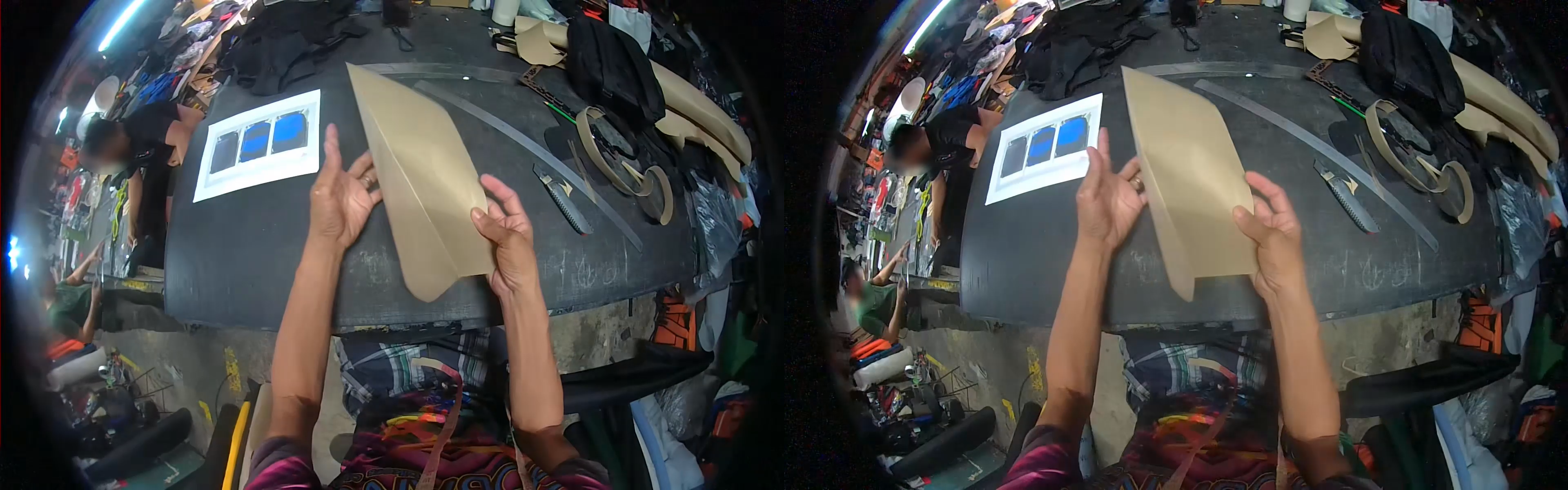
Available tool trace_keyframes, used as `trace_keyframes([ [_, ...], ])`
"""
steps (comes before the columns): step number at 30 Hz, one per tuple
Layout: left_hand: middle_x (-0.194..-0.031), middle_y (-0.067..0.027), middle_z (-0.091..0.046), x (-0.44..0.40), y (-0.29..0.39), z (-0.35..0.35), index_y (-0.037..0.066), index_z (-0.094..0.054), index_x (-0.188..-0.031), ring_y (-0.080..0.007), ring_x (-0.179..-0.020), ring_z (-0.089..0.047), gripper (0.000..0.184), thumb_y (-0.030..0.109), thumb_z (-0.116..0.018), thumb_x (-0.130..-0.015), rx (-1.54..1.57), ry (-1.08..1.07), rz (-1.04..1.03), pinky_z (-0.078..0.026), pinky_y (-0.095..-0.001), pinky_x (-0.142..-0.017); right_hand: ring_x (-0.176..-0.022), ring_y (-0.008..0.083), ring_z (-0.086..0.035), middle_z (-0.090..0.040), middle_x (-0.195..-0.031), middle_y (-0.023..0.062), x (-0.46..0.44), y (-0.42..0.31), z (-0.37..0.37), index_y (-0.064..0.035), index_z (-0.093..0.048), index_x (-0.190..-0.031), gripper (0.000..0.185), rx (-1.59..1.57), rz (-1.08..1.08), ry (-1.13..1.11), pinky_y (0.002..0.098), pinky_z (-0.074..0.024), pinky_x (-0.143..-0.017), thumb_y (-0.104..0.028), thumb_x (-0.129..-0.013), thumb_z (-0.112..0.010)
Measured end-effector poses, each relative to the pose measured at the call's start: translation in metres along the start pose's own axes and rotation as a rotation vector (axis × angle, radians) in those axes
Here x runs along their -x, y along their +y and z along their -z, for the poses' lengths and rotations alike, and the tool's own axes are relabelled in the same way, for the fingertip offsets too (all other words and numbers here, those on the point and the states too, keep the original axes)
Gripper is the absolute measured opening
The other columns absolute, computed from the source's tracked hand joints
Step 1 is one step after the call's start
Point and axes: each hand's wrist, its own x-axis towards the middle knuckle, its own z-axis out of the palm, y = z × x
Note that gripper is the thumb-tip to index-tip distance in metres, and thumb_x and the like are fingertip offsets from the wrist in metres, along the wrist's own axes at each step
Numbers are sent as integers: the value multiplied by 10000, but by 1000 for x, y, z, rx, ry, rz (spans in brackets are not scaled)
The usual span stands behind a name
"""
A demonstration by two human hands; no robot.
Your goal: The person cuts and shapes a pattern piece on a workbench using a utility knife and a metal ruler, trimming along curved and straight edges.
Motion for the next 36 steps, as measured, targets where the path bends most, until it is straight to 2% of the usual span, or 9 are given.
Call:
trace_keyframes([
  [4, -1772, -372, -91, 1, -7, 3, 342, 92, -1798, -457, -1491, -497, 1017, 594, -611, -1108, 34, 11, -11, -512, -639, -1161, -1266, 263, -730, -704, -1457, 205, 11, 5, 20, 19, -540, -1536, 539, 73, -13, 81, 383, -607, -1076, 123, -1016, -638],
  [12, -1631, -262, -466, 35, -36, -40, 268, -37, -1814, -363, -1385, -591, 961, 715, -507, -1104, 95, 36, 213, -492, -618, -1155, -1407, 276, -641, -607, -1578, 205, 13, 2, 25, 21, -477, -1595, 618, -181, 38, -64, 398, -547, -1177, 106, -1008, -653],
  [16, -1592, -166, -576, 51, -68, -83, 47, -448, -1650, -340, -1478, -552, 882, 696, -596, -1072, 400, 67, 229, -437, -527, -1252, -1426, 283, -615, -577, -1594, 208, 13, 5, -5, 24, -424, -1613, 687, -386, 37, -157, 410, -516, -1201, 62, -988, -707],
  [19, -1574, -161, -586, 47, -69, -86, 48, -459, -1636, -337, -1465, -556, 840, 631, -662, -1066, 338, -12, 112, -431, -536, -1253, -1412, 275, -627, -587, -1584, 209, 13, 5, -3, 29, -437, -1612, 688, -396, 33, -181, 405, -523, -1192, 56, -987, -722],
  [21, -1568, -149, -593, 42, -59, -67, 53, -469, -1620, -319, -1460, -557, 758, 529, -694, -1075, 85, 93, 24, -423, -528, -1255, -1392, 268, -642, -608, -1565, 206, 15, 0, 8, 32, -454, -1607, 682, -292, 48, -192, 401, -533, -1180, 46, -986, -737],
  [25, -1443, -342, -649, 53, 2, -37, 97, -25, -1789, -342, -1181, -758, 1210, -77, -835, -907, -415, 434, 20, -668, -451, -973, -1292, 224, -688, -690, -1467, 174, 31, -21, 43, 25, -571, -1546, 567, 159, 38, 61, 364, -561, -1105, 91, -995, -688],
  [27, -1176, -231, -801, 63, 20, -16, 49, -301, -1742, -257, -1087, -789, 1015, -42, -854, -896, -757, 408, 66, -664, -403, -891, -1202, 197, -709, -731, -1396, 152, 37, -17, 60, 13, -665, -1471, 498, 561, 81, 167, 318, -554, -1028, 106, -983, -660],
  [30, -1240, -210, -814, 67, 33, -15, -7, -646, -1514, -229, -1092, -805, 671, 88, -865, -887, -1408, 415, 223, -621, -381, -946, -1192, 189, -707, -731, -1396, 157, 47, -8, 63, 23, -689, -1434, 469, 761, 0, 163, 308, -545, -1013, 60, -967, -693],
  [36, -1286, -236, -764, 67, 20, -16, 28, -704, -1445, -382, -1179, -752, 587, 191, -863, -904, -1717, 396, 58, -587, -456, -986, -1054, 273, -740, -744, -1193, 170, 46, -10, 44, 39, -726, -1348, 449, 1221, 189, 225, 356, -567, -953, -38, -911, -792],
])
